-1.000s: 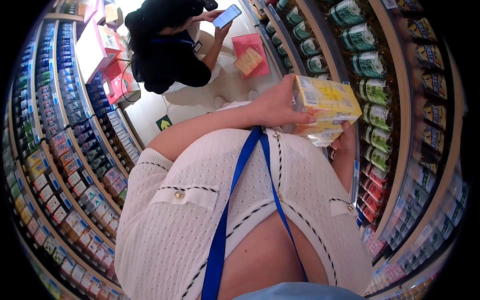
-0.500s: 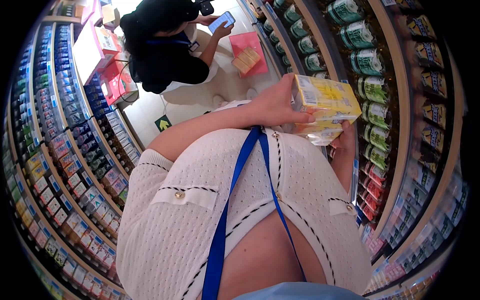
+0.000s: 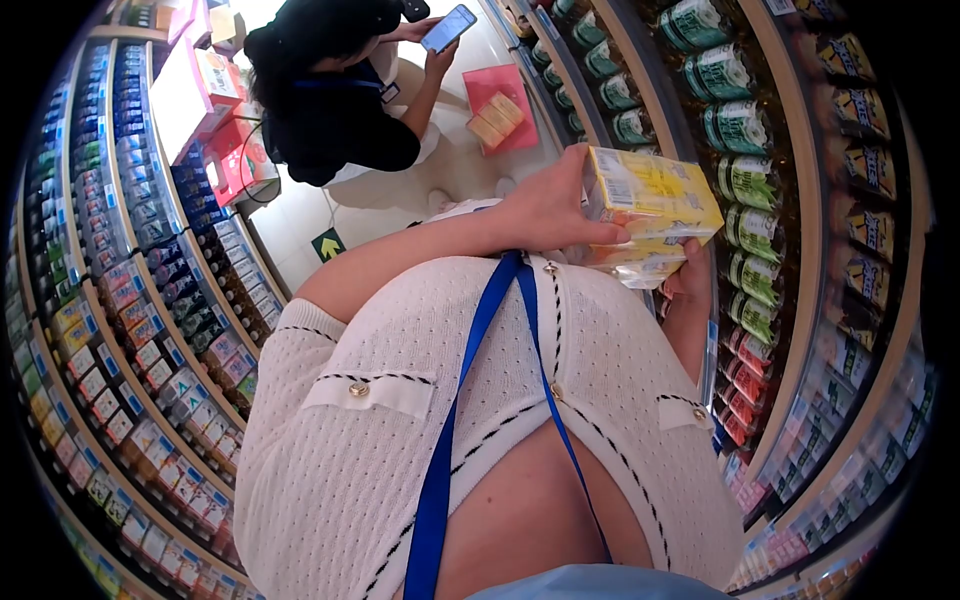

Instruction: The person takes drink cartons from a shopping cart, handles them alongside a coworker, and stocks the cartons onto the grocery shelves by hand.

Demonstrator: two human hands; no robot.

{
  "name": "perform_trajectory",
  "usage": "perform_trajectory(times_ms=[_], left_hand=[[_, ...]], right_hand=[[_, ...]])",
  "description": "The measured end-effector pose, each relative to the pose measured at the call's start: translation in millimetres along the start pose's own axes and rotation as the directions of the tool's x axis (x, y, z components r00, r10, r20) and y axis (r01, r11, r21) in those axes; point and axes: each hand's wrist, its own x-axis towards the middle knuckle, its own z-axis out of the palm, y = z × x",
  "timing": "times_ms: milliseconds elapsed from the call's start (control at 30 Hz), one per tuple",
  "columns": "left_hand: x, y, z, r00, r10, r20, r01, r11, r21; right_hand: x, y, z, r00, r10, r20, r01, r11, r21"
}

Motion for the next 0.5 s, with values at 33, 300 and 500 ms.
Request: perform_trajectory(times_ms=[33, 300, 500], left_hand=[[0, 0, -1, 1.0, -0.003, 0.0, 0.003, 1.0, 0.003], [1, 2, -4, 1.0, -0.027, 0.008, 0.027, 1.0, -0.015], [1, 6, -8, 0.996, -0.072, 0.053, 0.072, 0.997, -0.006]], right_hand=[[1, -1, 2, 1.0, -0.008, 0.003, 0.008, 1.0, -0.003], [4, -12, 17, 0.999, 0.0, 0.049, 0.001, 1.0, -0.018], [7, -10, 9, 0.997, -0.002, 0.072, 0.004, 1.0, -0.017]])
